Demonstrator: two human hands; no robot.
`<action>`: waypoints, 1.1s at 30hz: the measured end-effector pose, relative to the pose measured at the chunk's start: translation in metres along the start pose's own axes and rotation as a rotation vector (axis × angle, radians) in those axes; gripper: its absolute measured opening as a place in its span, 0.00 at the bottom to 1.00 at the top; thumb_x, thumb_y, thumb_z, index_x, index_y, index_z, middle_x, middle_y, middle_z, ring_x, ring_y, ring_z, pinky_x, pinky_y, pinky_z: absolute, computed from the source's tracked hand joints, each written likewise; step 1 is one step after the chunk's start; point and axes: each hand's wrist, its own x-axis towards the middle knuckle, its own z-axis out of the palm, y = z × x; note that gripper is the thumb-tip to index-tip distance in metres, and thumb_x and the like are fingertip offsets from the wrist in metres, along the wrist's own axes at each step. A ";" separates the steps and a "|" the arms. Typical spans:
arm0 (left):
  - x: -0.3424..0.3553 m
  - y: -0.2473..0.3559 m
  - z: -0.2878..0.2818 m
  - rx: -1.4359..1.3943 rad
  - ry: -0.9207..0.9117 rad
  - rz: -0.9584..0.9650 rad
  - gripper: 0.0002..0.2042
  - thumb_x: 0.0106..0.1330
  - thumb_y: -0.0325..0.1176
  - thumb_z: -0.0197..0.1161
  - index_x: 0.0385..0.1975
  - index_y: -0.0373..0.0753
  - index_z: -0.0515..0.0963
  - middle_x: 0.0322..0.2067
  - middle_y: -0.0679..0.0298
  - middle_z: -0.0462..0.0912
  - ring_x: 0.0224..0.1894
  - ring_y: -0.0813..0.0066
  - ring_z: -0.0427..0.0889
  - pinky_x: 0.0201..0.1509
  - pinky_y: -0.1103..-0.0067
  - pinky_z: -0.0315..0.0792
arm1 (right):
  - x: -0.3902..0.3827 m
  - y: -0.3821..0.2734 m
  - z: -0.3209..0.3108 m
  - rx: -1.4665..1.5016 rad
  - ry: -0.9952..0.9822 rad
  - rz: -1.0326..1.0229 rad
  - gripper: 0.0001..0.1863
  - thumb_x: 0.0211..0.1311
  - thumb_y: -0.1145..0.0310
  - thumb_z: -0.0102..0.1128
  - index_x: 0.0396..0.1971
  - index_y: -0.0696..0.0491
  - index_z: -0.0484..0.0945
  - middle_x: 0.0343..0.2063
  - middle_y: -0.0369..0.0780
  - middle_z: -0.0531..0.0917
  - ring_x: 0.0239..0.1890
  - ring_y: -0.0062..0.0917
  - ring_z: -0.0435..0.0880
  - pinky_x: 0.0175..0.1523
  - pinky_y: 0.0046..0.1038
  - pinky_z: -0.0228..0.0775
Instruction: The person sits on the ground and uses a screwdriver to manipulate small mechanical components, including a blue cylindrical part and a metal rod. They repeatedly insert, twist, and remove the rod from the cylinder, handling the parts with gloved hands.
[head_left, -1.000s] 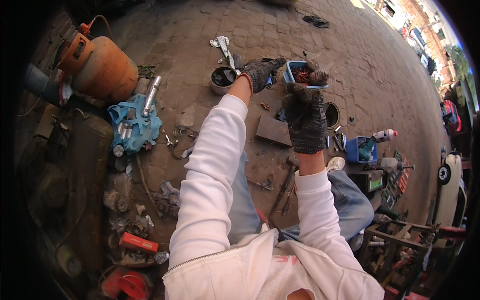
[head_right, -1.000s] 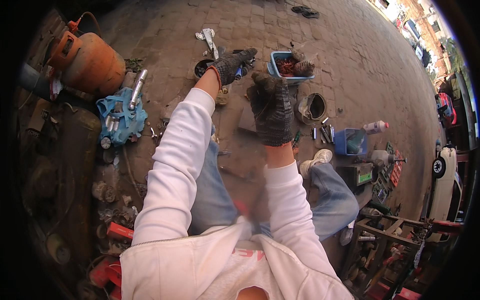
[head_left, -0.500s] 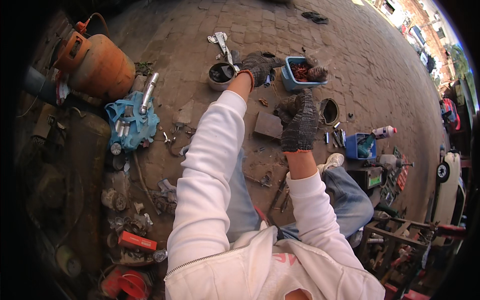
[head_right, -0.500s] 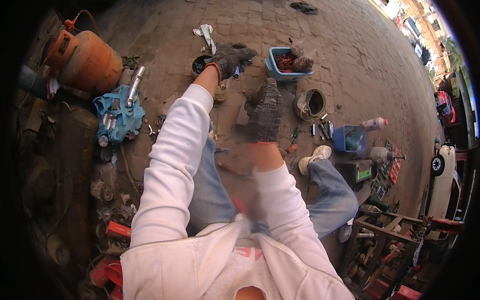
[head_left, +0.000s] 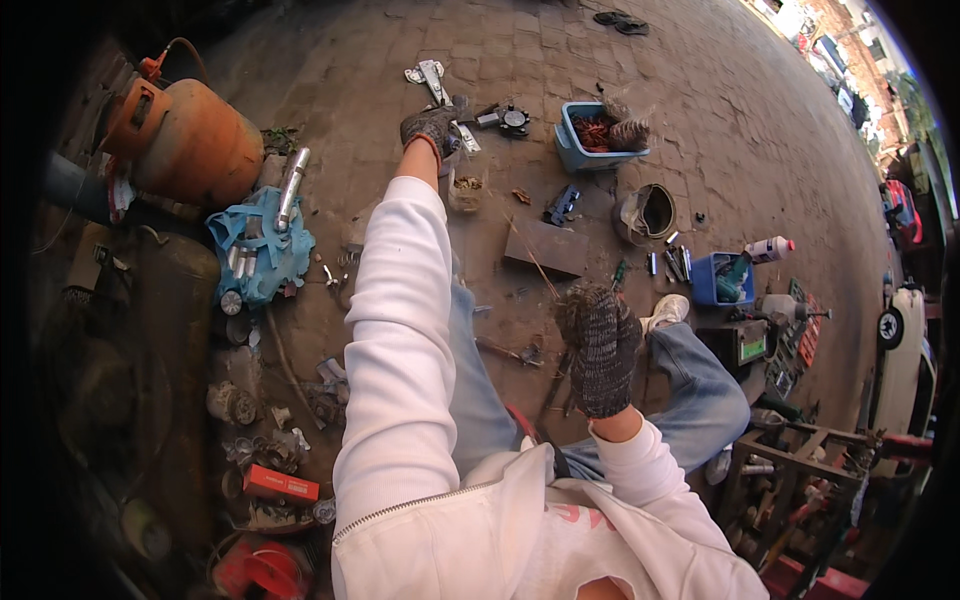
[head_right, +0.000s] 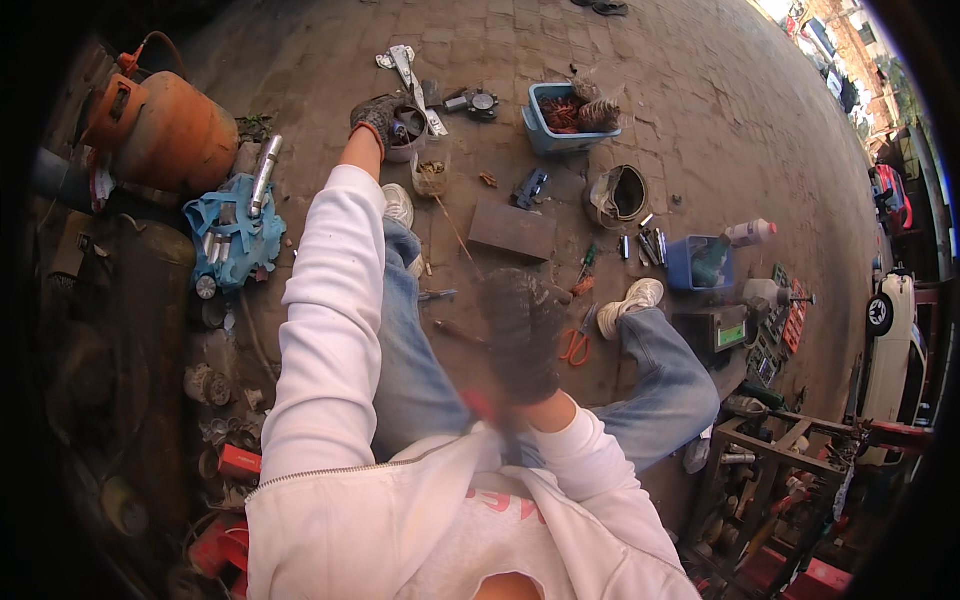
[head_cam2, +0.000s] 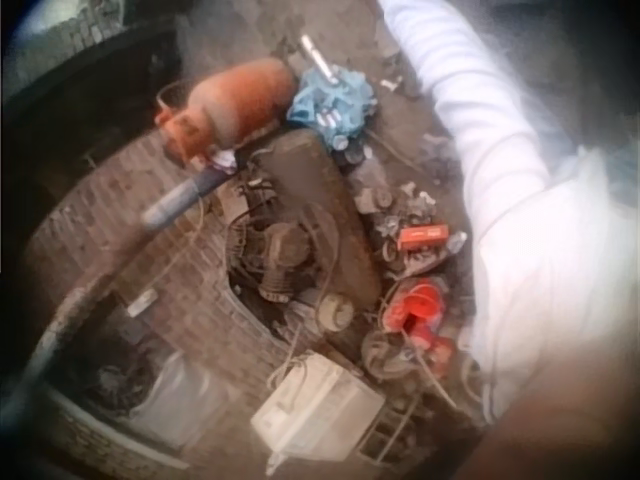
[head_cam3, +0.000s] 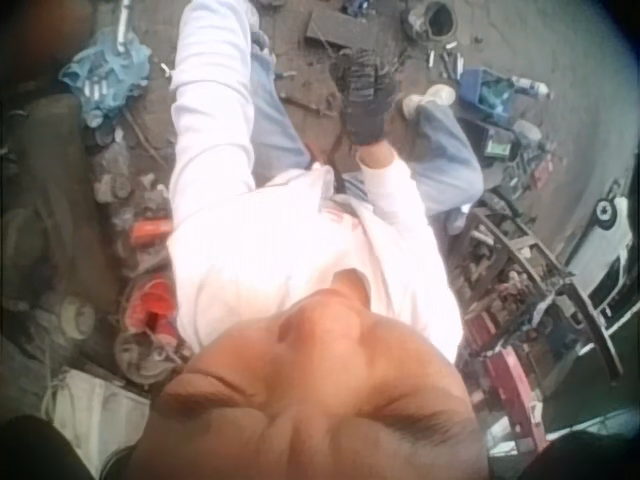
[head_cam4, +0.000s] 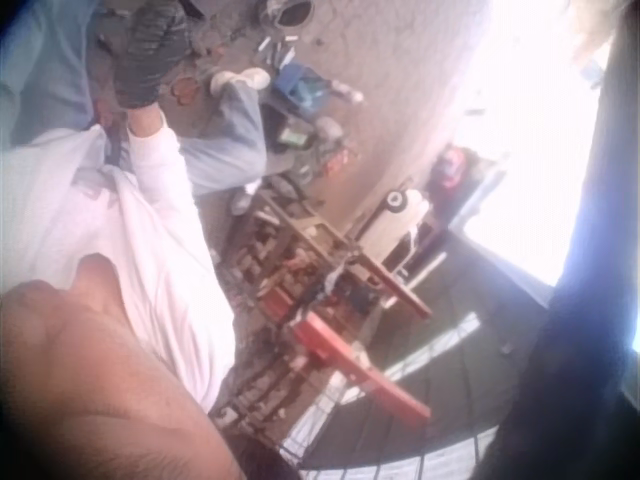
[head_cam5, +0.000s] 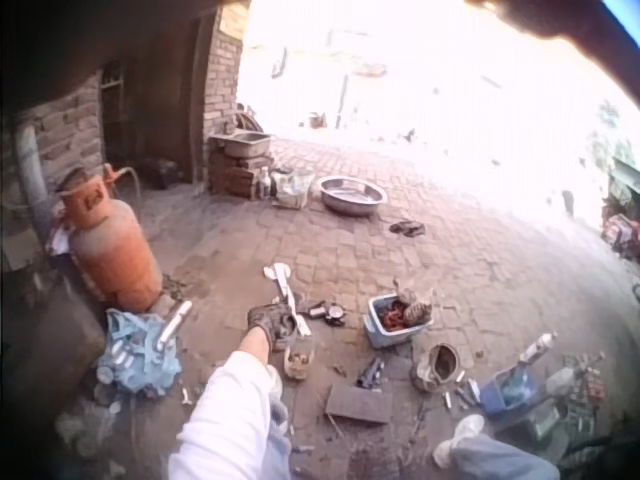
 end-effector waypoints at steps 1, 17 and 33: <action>0.007 0.006 -0.011 0.608 -0.037 0.111 0.16 0.61 0.47 0.55 0.36 0.40 0.77 0.34 0.57 0.82 0.26 0.75 0.81 0.28 0.77 0.73 | -0.005 -0.004 -0.011 -0.097 -0.050 -0.057 0.13 0.69 0.70 0.41 0.46 0.59 0.73 0.44 0.40 0.78 0.44 0.23 0.77 0.53 0.26 0.70; 0.011 0.005 -0.165 0.561 0.374 0.017 0.14 0.59 0.42 0.58 0.34 0.37 0.79 0.28 0.59 0.83 0.21 0.70 0.78 0.24 0.72 0.71 | -0.122 -0.054 -0.251 0.574 0.317 0.461 0.13 0.66 0.62 0.45 0.40 0.56 0.72 0.38 0.42 0.76 0.35 0.29 0.77 0.41 0.31 0.73; -0.067 0.060 -0.046 -0.529 0.135 0.733 0.08 0.54 0.31 0.67 0.31 0.39 0.76 0.20 0.65 0.77 0.19 0.77 0.74 0.20 0.81 0.67 | -0.098 0.110 -0.113 -0.175 0.093 0.481 0.14 0.63 0.68 0.51 0.46 0.58 0.72 0.55 0.45 0.67 0.58 0.32 0.64 0.61 0.32 0.55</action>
